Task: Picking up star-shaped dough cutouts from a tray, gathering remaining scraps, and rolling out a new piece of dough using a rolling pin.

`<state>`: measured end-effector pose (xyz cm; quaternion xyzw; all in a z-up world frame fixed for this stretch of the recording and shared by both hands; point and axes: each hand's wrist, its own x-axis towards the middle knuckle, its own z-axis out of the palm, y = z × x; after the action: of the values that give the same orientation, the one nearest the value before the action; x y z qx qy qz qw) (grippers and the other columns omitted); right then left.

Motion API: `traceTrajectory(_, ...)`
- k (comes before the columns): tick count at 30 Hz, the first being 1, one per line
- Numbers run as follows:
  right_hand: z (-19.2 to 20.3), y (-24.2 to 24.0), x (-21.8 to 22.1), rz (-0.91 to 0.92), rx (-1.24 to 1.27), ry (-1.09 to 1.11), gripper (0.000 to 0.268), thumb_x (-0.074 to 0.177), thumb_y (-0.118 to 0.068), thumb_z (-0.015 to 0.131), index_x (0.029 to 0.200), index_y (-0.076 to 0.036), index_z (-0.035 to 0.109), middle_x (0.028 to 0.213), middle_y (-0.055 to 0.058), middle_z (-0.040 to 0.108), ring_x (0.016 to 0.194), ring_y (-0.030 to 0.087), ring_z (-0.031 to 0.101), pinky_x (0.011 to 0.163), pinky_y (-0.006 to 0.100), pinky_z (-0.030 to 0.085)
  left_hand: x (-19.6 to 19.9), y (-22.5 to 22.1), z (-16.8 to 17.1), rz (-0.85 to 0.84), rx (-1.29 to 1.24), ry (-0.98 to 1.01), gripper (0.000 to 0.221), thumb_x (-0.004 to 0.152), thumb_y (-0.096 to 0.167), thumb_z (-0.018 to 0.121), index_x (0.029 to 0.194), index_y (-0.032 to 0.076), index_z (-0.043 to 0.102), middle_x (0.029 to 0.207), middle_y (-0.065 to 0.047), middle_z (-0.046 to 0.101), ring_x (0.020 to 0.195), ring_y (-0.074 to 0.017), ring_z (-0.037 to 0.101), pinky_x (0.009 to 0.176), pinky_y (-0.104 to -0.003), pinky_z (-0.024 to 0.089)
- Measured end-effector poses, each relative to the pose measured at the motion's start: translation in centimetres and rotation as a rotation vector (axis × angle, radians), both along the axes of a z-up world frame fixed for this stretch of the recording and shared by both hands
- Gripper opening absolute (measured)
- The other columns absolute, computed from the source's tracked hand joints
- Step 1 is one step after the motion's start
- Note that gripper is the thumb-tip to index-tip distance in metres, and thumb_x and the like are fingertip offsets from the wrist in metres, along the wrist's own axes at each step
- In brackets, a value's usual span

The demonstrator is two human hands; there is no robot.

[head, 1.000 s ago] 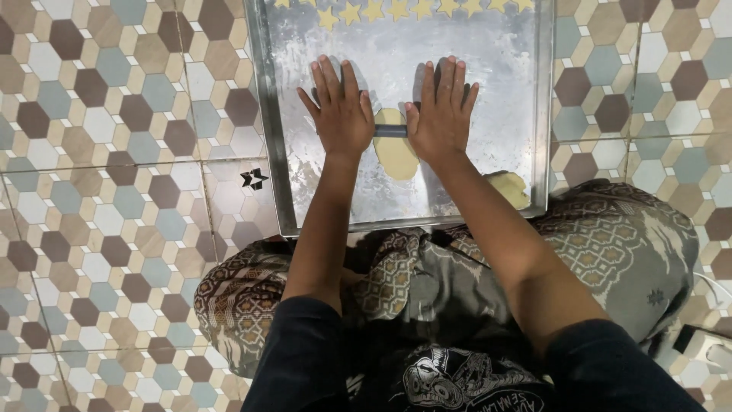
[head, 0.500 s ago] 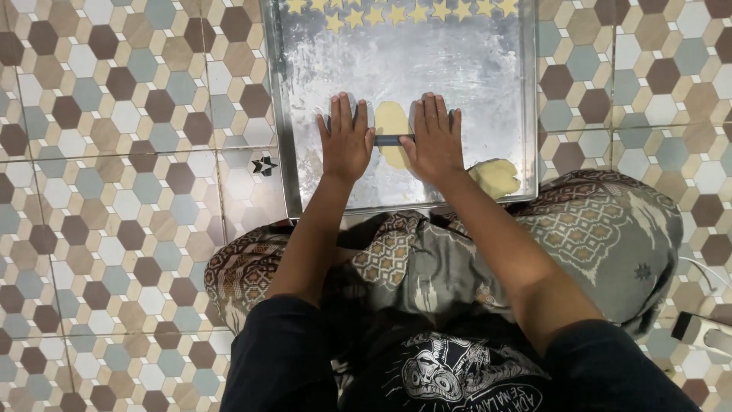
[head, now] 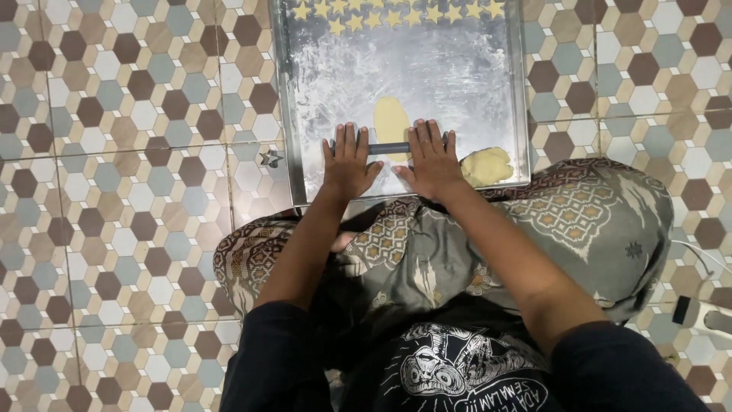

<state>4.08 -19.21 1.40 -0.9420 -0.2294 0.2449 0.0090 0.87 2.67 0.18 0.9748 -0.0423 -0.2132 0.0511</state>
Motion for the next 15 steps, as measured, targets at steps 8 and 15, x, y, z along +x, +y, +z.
traceTrajectory(8,1.4,-0.2,-2.6,-0.030,-0.019,0.120,0.097,0.099,-0.078,0.008,0.166,-0.009,-0.002,0.173,0.015,-0.012,0.158,0.036,-0.017,0.124,0.063,-0.007,-1.1,-0.6,-0.4,-0.022,0.127,0.240,0.096,0.096,0.082,0.008,0.165,0.017,-0.012,0.170,-0.019,-0.019,0.157,-0.0362,-0.019,0.124,-0.066,-0.006)
traceTrajectory(15,0.2,-1.0,-3.4,-0.041,0.020,0.167,0.100,0.096,-0.082,0.002,0.166,-0.011,-0.005,0.172,0.013,-0.014,0.157,0.034,-0.018,0.123,0.066,-0.008,-2.0,-1.2,1.3,-0.011,0.157,0.330,0.093,0.097,0.080,0.008,0.165,0.019,-0.014,0.170,-0.017,-0.021,0.157,-0.0340,-0.020,0.124,-0.065,-0.008)
